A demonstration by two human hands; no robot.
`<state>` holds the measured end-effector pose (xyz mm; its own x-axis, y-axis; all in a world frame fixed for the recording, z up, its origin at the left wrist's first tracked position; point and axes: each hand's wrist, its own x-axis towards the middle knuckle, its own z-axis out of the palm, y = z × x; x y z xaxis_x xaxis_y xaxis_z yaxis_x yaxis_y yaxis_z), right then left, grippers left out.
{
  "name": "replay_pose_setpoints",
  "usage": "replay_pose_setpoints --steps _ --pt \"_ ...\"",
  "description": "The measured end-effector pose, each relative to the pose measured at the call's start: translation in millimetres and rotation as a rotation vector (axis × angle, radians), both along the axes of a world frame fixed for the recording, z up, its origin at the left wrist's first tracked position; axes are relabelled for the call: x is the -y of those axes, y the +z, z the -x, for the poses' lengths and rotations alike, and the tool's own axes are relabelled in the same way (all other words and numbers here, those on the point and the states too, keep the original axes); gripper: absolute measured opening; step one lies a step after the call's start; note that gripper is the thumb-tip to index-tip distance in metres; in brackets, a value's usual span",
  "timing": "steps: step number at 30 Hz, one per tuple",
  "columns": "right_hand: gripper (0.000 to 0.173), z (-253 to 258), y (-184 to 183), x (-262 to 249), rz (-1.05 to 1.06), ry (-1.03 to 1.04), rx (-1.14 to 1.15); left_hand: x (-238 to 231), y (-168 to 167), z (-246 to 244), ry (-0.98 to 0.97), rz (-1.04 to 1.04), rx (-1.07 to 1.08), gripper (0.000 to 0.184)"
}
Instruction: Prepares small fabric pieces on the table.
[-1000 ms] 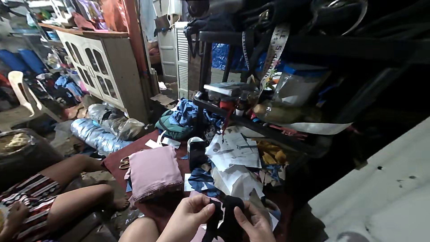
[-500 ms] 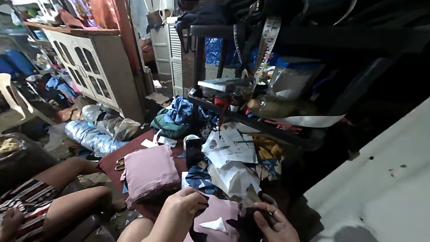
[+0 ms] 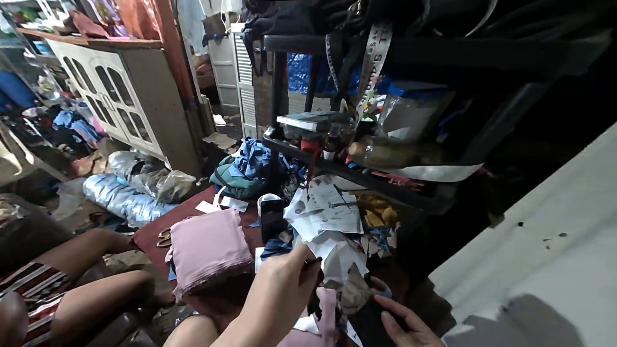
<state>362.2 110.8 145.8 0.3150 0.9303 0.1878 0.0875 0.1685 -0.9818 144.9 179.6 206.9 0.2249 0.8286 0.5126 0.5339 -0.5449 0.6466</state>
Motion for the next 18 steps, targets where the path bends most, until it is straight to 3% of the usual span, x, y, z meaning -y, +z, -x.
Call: replay_pose_setpoints --steps 9,13,18 --pt "0.023 -12.3 -7.2 1.6 -0.005 -0.086 -0.024 -10.1 7.6 7.1 0.092 0.077 0.037 0.013" --pt "0.025 -13.0 -7.6 4.5 0.029 -0.104 -0.061 -12.2 -3.8 -20.5 -0.018 0.331 -0.008 0.022" --pt "0.028 -14.3 -15.1 4.9 0.011 -0.099 -0.028 -20.7 -37.8 -28.6 -0.068 0.663 0.206 0.027"
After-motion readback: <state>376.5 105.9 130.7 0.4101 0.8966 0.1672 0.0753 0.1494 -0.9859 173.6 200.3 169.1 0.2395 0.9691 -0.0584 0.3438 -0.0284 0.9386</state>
